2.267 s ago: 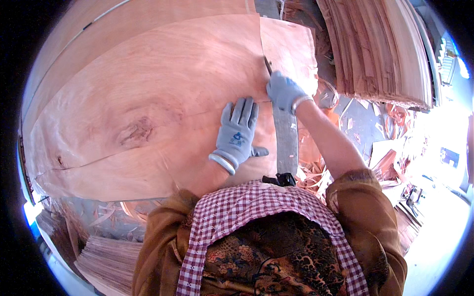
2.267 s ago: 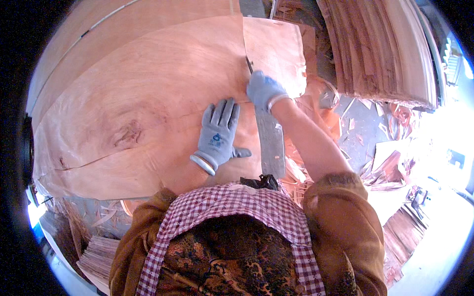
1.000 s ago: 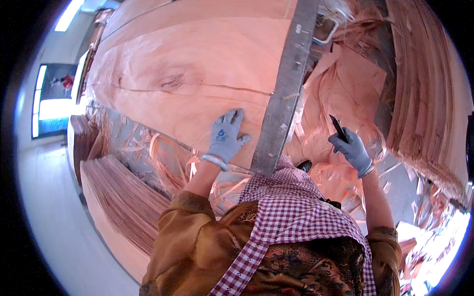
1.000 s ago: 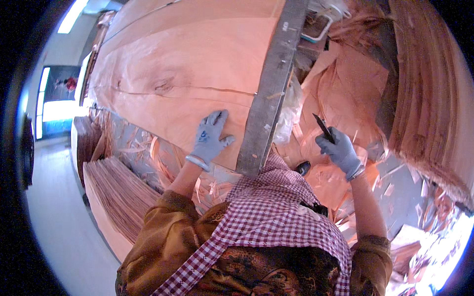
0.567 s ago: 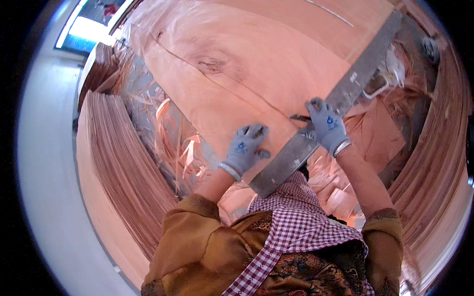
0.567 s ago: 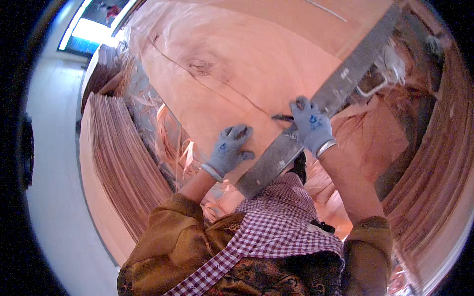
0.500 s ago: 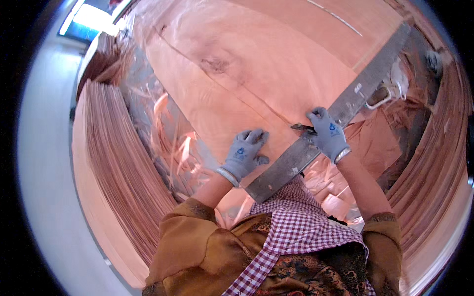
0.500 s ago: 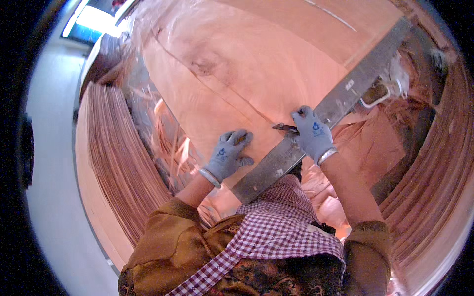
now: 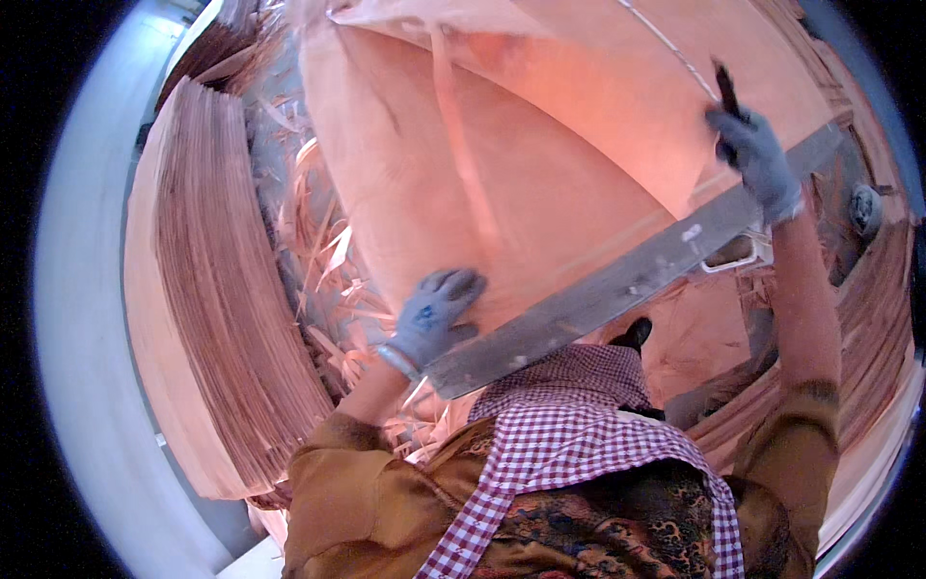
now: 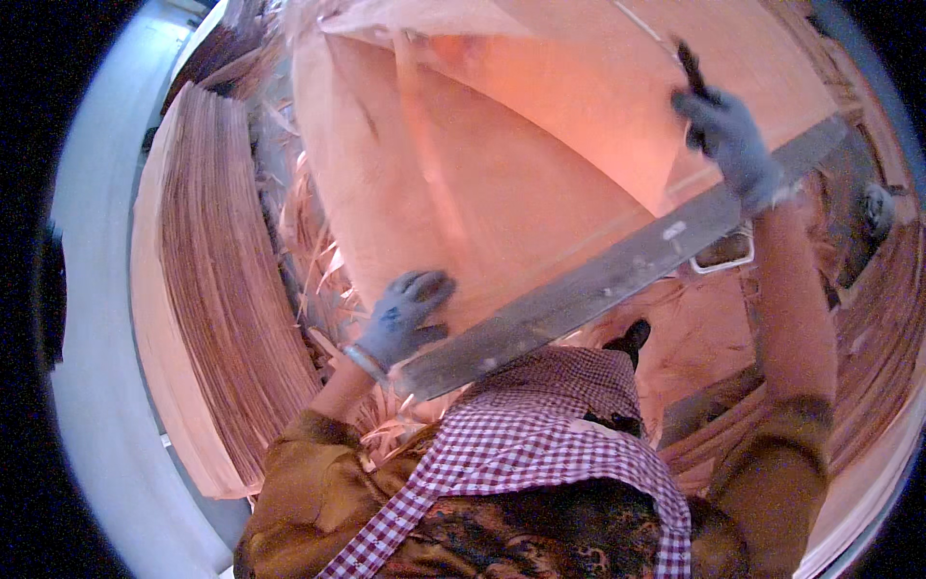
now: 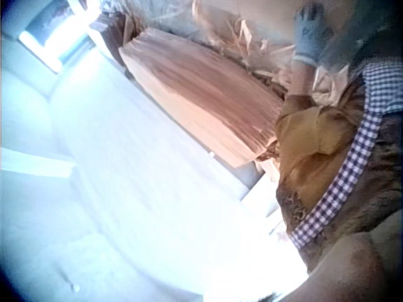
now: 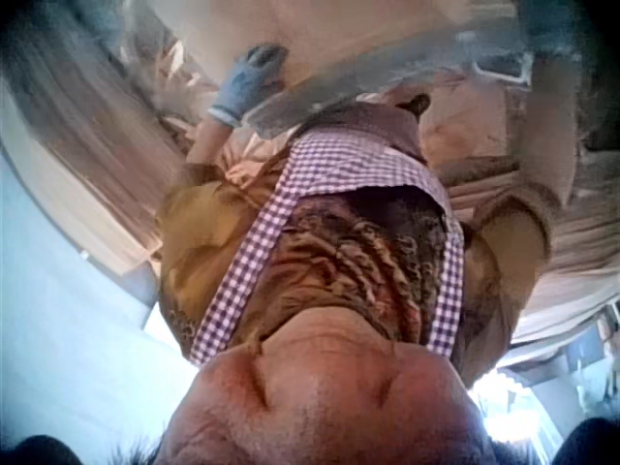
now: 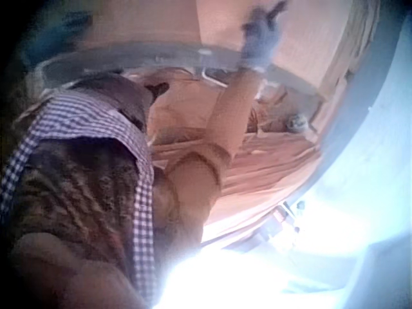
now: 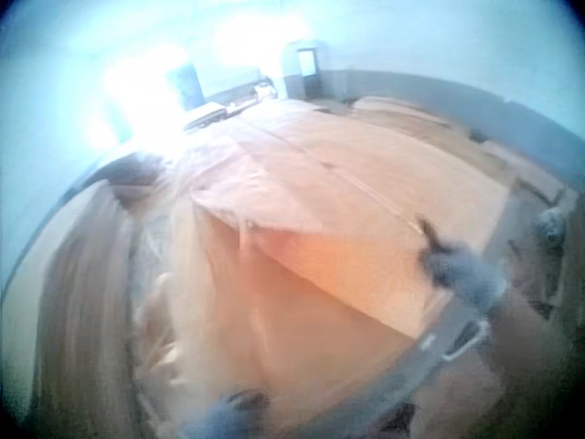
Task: The person sorts and trims thin wood veneer sheets in a warehouse environment. The person handles the sheets by hand, uses a utility knife to cut along markings, and measures dimensions with a metal ruler.
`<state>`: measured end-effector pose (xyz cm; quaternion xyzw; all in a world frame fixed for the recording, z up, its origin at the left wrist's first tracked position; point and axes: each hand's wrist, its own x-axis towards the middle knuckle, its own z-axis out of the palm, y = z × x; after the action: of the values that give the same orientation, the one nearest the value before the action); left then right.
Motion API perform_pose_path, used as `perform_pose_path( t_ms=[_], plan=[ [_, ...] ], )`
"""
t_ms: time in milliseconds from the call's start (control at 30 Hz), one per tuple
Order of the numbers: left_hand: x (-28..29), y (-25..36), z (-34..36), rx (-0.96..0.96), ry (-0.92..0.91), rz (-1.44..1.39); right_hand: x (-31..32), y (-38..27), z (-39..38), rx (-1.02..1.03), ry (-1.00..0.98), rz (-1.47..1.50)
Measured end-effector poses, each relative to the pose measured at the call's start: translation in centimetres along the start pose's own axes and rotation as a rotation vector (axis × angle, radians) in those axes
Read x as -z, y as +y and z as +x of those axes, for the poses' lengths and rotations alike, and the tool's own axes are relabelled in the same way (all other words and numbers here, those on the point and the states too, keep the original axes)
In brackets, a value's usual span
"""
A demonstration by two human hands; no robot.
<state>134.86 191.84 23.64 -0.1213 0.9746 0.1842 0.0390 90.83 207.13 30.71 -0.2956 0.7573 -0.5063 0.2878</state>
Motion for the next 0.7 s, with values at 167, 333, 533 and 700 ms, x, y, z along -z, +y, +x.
perform_pose_path(
  t_ms=[167,333,533,700],
  plan=[
    [0.9,2.4,-1.2,0.149,0.021,0.12,8.1,-1.9,9.0,0.103,0.085,0.058],
    [2.6,5.0,0.1,0.324,-0.035,0.261,15.7,-0.8,17.6,0.1,0.229,0.094],
    [3.1,7.1,-0.7,0.551,-0.078,0.32,20.1,4.2,19.2,-0.03,0.208,0.319],
    [5.3,10.5,7.7,0.502,0.049,0.409,31.6,17.6,9.6,-0.141,0.186,0.259]
  ],
)
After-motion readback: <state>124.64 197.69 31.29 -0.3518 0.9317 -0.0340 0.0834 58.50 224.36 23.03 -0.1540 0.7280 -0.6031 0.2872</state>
